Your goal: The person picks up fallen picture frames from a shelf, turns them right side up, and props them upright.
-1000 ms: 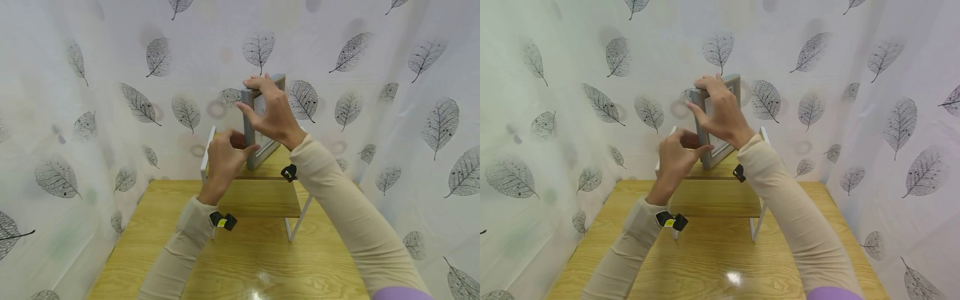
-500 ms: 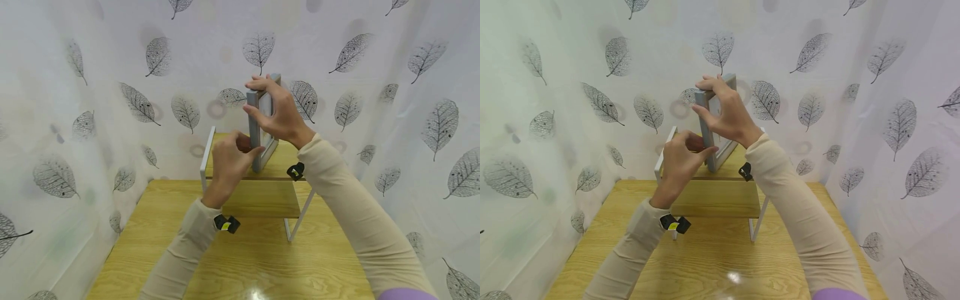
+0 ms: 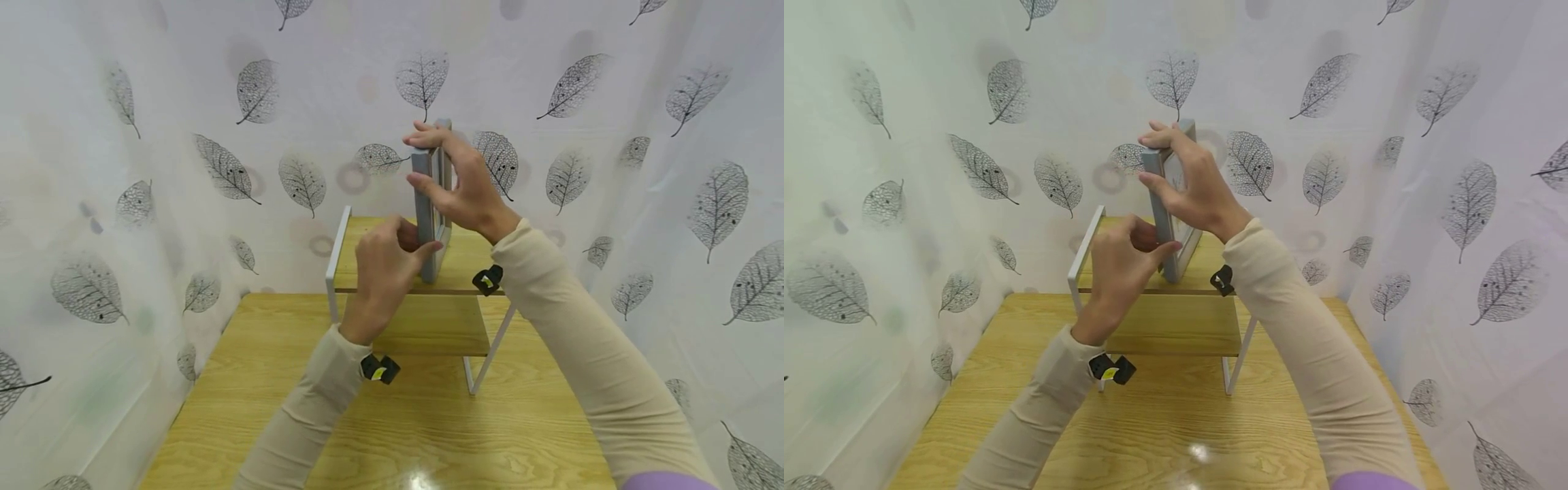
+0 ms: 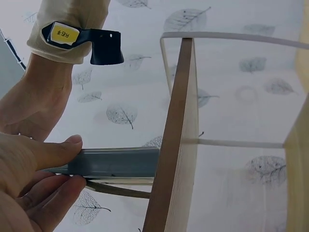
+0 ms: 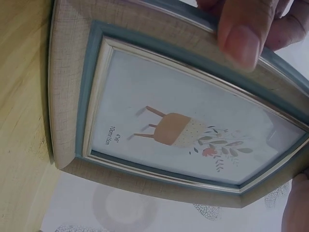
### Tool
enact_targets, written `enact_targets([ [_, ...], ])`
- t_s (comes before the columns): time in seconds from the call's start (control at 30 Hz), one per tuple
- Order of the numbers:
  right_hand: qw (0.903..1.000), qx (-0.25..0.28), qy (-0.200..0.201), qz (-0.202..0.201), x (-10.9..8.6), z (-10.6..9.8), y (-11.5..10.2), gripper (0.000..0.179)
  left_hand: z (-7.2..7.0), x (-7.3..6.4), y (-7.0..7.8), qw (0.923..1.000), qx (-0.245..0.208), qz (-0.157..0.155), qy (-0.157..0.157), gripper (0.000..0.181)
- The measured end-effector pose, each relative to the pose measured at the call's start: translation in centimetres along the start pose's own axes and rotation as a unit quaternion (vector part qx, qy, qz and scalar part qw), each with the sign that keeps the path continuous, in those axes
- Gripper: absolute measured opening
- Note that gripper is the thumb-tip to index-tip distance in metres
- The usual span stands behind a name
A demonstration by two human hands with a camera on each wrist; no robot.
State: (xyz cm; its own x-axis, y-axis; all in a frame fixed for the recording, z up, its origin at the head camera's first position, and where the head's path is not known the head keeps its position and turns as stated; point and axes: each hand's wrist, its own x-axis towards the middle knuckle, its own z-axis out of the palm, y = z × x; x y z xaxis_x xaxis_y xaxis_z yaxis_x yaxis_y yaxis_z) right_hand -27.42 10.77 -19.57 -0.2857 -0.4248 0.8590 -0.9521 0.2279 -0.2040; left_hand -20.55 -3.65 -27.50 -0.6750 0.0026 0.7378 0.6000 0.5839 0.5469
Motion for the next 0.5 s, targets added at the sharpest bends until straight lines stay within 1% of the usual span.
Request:
enact_targets([
  [0.1,0.9998,0.015,0.007,-0.011,-0.2,-0.1,0.2,0.034,-0.2,-0.1,0.0,0.9999,0.002,0.006,-0.010,0.030],
  [0.27,0.9986,0.035,0.007,-0.040,-0.3,-0.2,0.6,0.032,-1.1,-0.5,-0.2,0.9996,-0.005,-0.005,-0.029,0.029],
  [0.4,0.9968,0.067,0.006,-0.043,-0.5,-0.5,0.8,0.031,-1.8,-0.8,-0.5,0.9987,-0.013,-0.008,-0.048,0.023],
  [0.5,0.9952,0.084,0.010,-0.048,-0.7,-0.9,0.9,0.031,-1.8,-0.9,-0.8,0.9975,-0.009,-0.011,-0.070,0.017],
])
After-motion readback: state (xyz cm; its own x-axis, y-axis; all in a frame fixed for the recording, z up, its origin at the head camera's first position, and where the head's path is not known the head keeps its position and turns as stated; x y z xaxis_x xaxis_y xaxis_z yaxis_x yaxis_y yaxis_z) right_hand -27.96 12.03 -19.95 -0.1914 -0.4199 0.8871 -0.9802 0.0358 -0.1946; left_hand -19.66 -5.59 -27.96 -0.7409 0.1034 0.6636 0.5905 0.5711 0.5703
